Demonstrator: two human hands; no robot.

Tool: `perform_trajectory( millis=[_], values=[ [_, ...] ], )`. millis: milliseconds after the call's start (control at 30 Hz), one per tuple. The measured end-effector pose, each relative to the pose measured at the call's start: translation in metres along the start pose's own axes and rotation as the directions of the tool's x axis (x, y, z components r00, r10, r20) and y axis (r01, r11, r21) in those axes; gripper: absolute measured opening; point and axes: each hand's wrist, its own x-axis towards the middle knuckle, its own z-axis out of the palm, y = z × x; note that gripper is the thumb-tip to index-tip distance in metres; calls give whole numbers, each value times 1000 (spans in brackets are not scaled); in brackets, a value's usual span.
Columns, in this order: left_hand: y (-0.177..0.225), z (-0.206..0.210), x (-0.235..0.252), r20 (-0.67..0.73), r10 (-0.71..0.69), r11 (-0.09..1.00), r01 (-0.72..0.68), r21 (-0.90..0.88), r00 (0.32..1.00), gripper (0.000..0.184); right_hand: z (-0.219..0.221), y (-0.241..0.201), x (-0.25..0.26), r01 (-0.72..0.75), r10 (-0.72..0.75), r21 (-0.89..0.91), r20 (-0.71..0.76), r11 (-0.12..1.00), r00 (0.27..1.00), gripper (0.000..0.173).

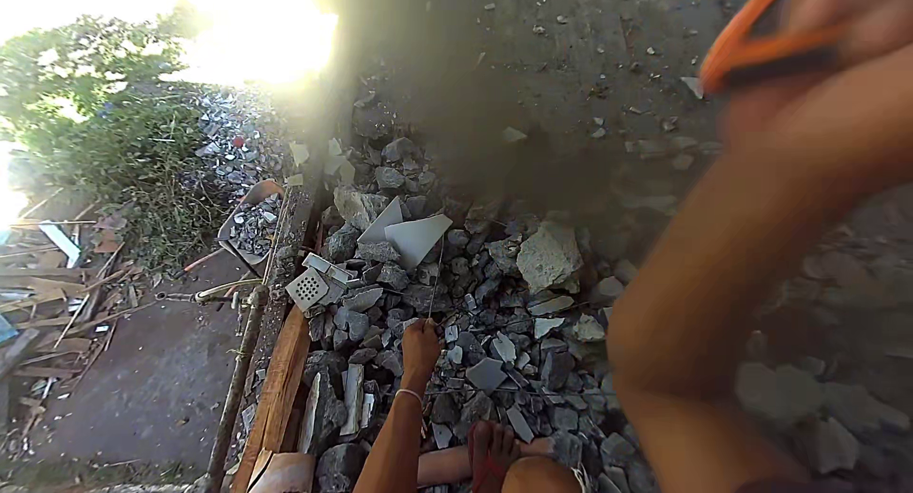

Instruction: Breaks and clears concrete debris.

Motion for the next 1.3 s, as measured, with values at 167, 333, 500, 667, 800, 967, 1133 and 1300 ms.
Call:
perform_trajectory(
  millis=[167,333,500,667,800,967,1133,1300],
  values=[
    [-1,-1,-7,11,-13,1000,13,1,1000,34,-80,155,-312,-668,819,-632,-90,393,566,34],
    [-3,2,-13,44,-4,999,7,-51,999,33,-90,177,-338,-682,949,-673,-296,-287,-108,40],
    [19,23,-58,17,124,975,-119,-186,992,33,-77,116,-251,-761,956,-643,-161,85,243,35],
    [22,32,-103,-45,261,923,-263,-282,964,28,-55,66,-161,-671,729,-463,-75,579,681,23],
    [21,35,-132,-71,406,864,-409,-294,911,25,-51,49,-147,-568,585,-266,-16,779,811,13],
    [12,-6,-166,-31,512,807,-494,-323,858,22,-85,19,-244,-704,710,-408,-168,582,684,19],
    [2,-57,-132,-13,470,866,-464,-188,883,23,-134,-17,-369,-836,851,-510,-332,202,408,28],
    [3,-69,-82,-10,372,914,-368,-169,928,27,-141,-28,-398,-828,891,-560,-357,35,280,30]
  ],
)
